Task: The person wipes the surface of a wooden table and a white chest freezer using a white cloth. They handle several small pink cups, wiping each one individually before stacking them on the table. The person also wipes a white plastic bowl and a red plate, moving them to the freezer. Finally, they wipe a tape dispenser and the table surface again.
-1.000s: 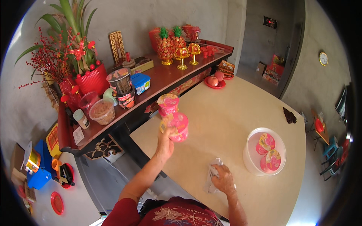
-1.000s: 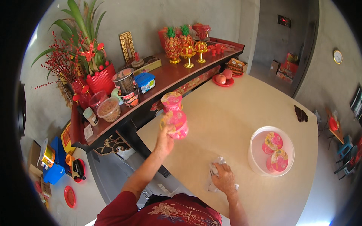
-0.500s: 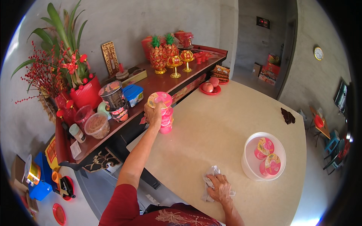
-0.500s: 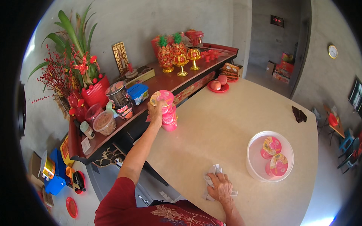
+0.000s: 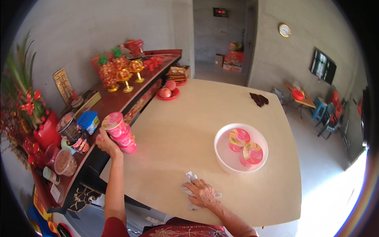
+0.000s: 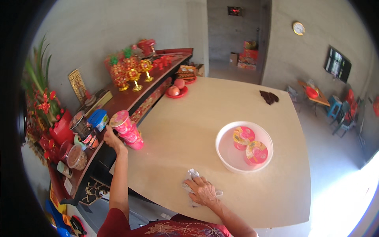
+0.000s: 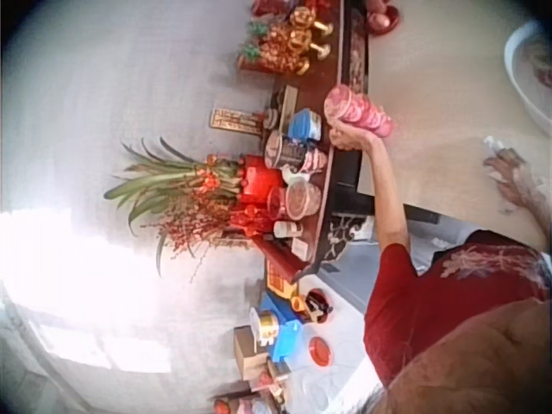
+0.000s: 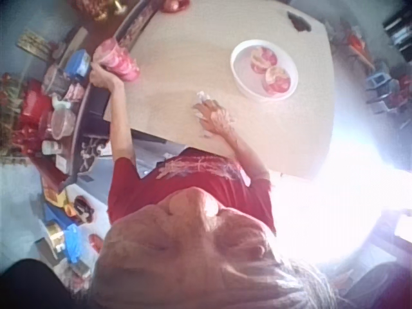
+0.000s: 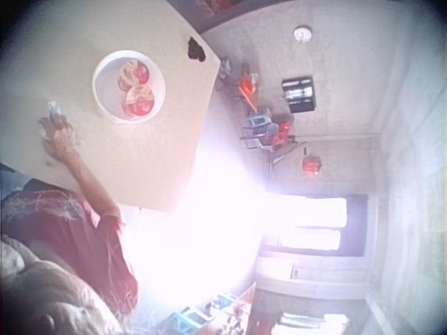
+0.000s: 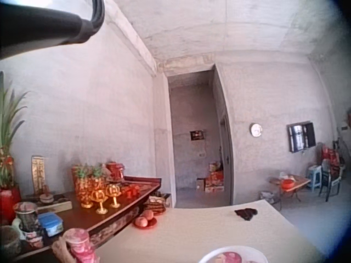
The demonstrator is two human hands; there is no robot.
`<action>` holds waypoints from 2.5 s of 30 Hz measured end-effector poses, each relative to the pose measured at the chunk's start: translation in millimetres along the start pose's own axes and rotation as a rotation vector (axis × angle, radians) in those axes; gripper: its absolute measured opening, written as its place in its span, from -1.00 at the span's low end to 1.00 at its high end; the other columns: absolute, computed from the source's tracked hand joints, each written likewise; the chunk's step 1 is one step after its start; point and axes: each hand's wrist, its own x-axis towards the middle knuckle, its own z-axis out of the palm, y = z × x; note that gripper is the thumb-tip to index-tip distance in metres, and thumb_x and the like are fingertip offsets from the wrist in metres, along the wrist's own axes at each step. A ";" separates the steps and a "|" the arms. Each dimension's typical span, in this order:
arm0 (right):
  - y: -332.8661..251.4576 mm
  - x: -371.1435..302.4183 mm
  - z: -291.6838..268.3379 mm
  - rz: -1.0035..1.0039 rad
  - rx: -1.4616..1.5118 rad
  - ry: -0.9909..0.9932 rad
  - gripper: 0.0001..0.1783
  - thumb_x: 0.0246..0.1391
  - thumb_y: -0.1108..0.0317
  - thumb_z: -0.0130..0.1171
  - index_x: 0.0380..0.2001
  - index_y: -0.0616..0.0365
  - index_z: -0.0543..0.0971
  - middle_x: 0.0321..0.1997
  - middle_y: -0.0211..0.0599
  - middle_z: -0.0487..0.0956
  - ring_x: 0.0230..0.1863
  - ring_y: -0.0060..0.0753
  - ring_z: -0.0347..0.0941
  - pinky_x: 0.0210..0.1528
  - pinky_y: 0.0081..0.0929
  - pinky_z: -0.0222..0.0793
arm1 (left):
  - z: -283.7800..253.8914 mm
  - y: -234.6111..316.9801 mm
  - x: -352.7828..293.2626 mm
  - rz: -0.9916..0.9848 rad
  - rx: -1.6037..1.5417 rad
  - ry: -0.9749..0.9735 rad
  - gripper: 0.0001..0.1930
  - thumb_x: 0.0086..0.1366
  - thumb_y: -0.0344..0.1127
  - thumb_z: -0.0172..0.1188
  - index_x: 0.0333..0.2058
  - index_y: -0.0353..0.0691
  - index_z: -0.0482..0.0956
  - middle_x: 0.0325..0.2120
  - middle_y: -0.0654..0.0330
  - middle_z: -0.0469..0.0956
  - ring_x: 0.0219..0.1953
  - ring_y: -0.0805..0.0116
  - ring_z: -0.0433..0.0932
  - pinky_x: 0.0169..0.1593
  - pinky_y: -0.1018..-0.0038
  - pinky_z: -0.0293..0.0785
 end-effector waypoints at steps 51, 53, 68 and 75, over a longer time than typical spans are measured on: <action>54.5 -83.2 -112.0 0.322 0.191 0.185 -0.56 -0.23 0.59 0.18 -0.15 0.12 0.55 -0.22 -0.09 0.49 -0.22 0.00 0.48 -0.20 -0.21 0.45 | -100.6 0.3 -233.0 0.255 0.399 -1.408 0.19 -0.29 -0.27 0.52 0.30 -0.28 -0.07 0.12 -0.09 0.16 0.21 -0.05 0.15 0.25 0.23 0.16; 26.9 -42.5 -108.5 0.228 0.258 0.214 -0.56 -0.22 0.58 0.21 -0.14 0.12 0.55 -0.23 -0.08 0.49 -0.21 -0.01 0.48 -0.20 -0.21 0.45 | -106.0 -10.8 -238.4 0.138 0.323 -1.370 0.22 -0.27 -0.30 0.53 0.31 -0.29 -0.14 0.14 -0.07 0.15 0.21 0.02 0.19 0.24 0.25 0.18; -18.6 48.0 -29.2 -0.024 -0.217 0.069 -0.62 -0.25 0.42 0.22 -0.23 -0.01 0.59 -0.16 -0.26 0.48 -0.14 -0.06 0.38 -0.22 -0.15 0.39 | -99.2 -48.5 -252.8 -0.104 -0.130 -1.245 -0.16 -0.24 -0.29 0.55 0.05 -0.31 0.31 -0.14 0.10 0.55 -0.14 0.38 0.54 -0.05 0.42 0.47; -31.1 39.1 -24.2 -0.258 -0.083 -0.013 -0.49 -0.39 0.43 0.28 -0.18 -0.02 0.60 -0.07 -0.20 0.49 -0.13 -0.05 0.38 -0.20 -0.21 0.41 | -103.3 -72.1 -258.4 -0.242 -0.196 -1.216 -0.19 -0.23 -0.27 0.55 0.04 -0.27 0.33 -0.20 0.14 0.55 -0.16 0.33 0.54 -0.05 0.44 0.47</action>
